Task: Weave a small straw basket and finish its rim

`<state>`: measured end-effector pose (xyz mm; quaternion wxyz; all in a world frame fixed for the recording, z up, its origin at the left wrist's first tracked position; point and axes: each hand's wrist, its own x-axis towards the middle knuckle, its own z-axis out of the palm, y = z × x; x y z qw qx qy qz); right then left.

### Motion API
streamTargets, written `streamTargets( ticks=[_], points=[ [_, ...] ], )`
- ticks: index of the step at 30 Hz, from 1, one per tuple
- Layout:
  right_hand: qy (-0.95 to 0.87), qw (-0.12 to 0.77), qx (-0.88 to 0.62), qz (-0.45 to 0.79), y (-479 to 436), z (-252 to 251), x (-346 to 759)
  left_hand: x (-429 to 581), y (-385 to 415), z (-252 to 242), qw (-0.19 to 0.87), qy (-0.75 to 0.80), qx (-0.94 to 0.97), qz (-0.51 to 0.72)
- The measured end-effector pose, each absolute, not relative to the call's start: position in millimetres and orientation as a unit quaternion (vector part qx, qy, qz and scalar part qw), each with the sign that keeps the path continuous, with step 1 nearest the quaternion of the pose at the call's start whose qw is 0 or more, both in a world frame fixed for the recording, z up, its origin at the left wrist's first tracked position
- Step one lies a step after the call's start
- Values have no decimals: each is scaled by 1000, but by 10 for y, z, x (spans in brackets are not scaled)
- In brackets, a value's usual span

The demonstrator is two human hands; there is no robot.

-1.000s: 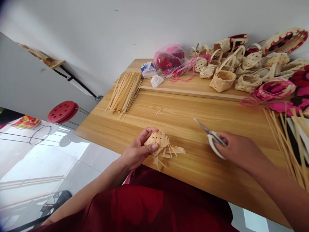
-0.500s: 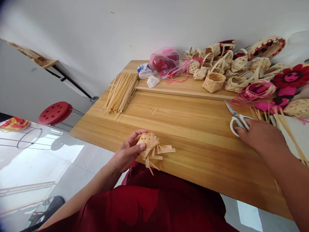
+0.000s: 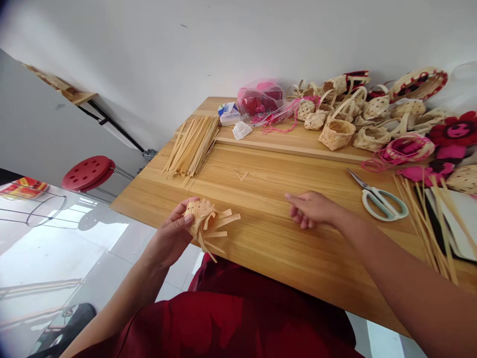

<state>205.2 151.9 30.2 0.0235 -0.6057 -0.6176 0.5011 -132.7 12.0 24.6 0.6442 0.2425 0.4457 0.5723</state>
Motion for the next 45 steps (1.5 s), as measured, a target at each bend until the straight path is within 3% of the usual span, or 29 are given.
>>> streamTargets(
  ticks=[2,4,9,12,19,24,27,30,33,34,38,40,42,44,45],
  points=[
    [-601,-30,-569,560,1718,297,1688,-1340,89,233,650,444,239,568],
    [-605,-28,-549,575,1916,306,1248,-1337,60,228,653,449,230,565],
    [-653,111,-481,574,2253,422,251,-1340,7,263,646,454,220,572],
    [-669,138,-483,548,2398,495,200,-1443,-32,241,639,455,220,580],
    [-645,-11,-570,509,2641,384,726,-1641,1,89,665,455,214,552],
    [-658,123,-508,542,2518,303,267,-1471,182,168,683,439,216,543],
    [-669,148,-474,554,2436,362,289,-1442,182,221,676,437,218,553],
    [-668,68,-481,564,2388,427,770,-1539,94,201,667,447,206,560],
    [-643,-104,-529,544,2368,426,1298,-1646,37,149,668,456,183,559],
    [-635,-100,-545,538,2358,408,1394,-1657,43,142,672,455,181,556],
    [-644,120,-518,551,2269,341,1319,-1550,157,206,691,431,211,540],
    [-643,163,-496,560,2179,345,1204,-1467,205,257,697,414,238,535],
    [-642,130,-478,585,2061,356,1175,-1409,214,277,698,402,260,532],
    [-638,-31,-456,620,1942,342,1216,-1368,189,255,696,398,274,531],
    [-641,-53,-461,612,1894,321,1237,-1345,171,234,695,399,278,529]
  ],
)
